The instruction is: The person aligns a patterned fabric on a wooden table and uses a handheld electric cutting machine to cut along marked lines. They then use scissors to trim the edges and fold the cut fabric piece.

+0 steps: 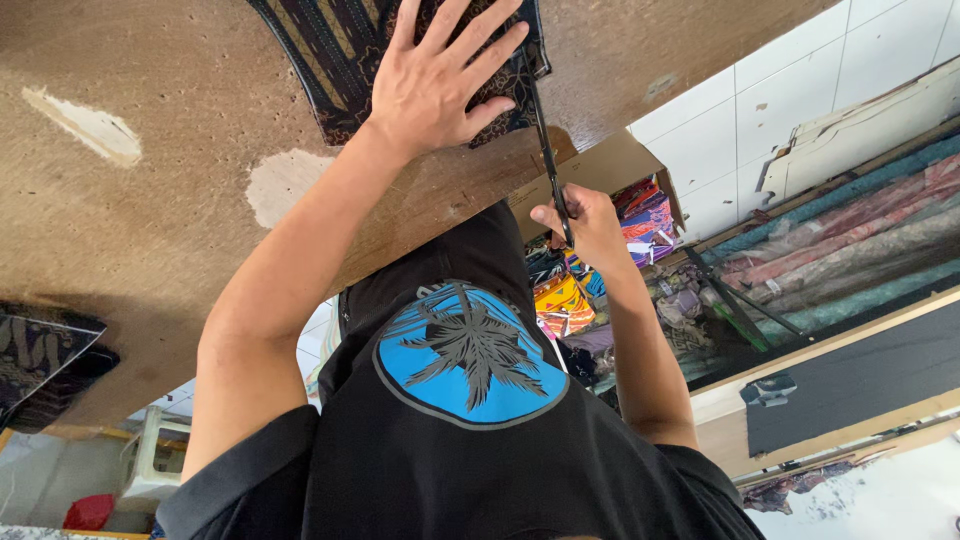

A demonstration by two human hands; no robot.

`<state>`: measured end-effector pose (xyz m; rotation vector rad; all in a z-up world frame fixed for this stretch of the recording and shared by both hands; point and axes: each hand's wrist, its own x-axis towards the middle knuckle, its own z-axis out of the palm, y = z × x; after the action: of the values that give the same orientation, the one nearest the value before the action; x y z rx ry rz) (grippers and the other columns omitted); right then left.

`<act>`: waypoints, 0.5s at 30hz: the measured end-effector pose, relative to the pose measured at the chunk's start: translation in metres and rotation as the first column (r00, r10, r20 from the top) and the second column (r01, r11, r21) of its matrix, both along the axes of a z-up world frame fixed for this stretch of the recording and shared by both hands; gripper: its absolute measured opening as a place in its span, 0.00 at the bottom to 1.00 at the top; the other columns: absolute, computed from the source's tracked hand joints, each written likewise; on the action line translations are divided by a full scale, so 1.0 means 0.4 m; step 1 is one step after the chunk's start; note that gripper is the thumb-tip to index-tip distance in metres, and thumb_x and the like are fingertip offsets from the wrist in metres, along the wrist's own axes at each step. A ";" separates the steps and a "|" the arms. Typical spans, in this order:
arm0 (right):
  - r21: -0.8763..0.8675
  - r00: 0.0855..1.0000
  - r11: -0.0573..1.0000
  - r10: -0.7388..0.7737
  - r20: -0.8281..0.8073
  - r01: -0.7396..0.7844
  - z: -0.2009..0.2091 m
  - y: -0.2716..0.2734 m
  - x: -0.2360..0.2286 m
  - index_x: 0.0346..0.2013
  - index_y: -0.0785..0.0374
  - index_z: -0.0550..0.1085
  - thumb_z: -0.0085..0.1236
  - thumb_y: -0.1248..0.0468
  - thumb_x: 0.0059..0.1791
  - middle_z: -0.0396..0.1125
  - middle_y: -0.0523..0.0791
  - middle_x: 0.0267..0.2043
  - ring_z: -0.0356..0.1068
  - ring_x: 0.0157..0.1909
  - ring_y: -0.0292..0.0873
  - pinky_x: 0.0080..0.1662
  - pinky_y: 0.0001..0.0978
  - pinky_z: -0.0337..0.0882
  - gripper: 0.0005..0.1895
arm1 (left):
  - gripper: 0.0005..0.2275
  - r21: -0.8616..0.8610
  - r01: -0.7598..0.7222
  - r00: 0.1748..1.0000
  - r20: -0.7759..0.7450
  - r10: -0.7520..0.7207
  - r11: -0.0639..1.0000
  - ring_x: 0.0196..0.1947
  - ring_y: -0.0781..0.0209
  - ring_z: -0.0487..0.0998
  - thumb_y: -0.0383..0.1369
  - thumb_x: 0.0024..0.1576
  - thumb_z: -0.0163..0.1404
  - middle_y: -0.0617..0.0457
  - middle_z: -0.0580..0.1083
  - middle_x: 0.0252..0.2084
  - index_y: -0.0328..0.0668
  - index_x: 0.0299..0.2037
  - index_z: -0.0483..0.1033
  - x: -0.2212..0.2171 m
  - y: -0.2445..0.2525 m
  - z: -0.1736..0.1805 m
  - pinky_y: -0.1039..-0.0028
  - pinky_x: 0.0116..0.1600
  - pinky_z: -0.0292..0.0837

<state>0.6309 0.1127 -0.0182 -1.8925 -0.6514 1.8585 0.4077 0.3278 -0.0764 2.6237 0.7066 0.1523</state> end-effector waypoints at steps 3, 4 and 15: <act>-0.004 0.999 0.999 0.034 0.028 -0.034 0.007 0.004 -0.002 0.24 0.65 0.70 0.68 0.55 0.49 0.64 0.40 0.16 0.68 0.19 0.33 0.24 0.25 0.65 0.20 | 0.27 -0.070 -0.010 0.998 0.060 0.014 0.997 0.77 0.48 0.54 0.51 0.64 0.55 0.52 0.60 0.76 0.46 0.69 0.70 0.009 0.005 0.011 0.43 0.78 0.38; -0.009 0.999 0.999 0.037 0.038 -0.037 0.007 0.006 -0.002 0.23 0.65 0.70 0.68 0.55 0.49 0.63 0.41 0.16 0.68 0.19 0.33 0.23 0.25 0.66 0.20 | 0.27 -0.106 -0.009 0.996 0.087 0.019 0.994 0.77 0.48 0.54 0.51 0.64 0.56 0.52 0.62 0.75 0.45 0.67 0.73 0.027 0.006 0.016 0.42 0.77 0.38; -0.239 0.999 0.970 0.039 0.008 -0.036 -0.002 0.031 0.000 0.26 0.63 0.71 0.68 0.56 0.47 0.62 0.40 0.17 0.60 0.19 0.33 0.23 0.28 0.59 0.17 | 0.29 0.003 0.304 0.953 -0.012 -0.304 0.953 0.80 0.49 0.40 0.59 0.68 0.37 0.52 0.62 0.75 0.49 0.69 0.71 0.351 -0.110 -0.049 0.44 0.78 0.22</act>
<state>0.6309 0.1253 -0.0190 -2.0544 -0.4885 2.0282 0.5481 0.2837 -0.0958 2.7001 0.2977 0.0477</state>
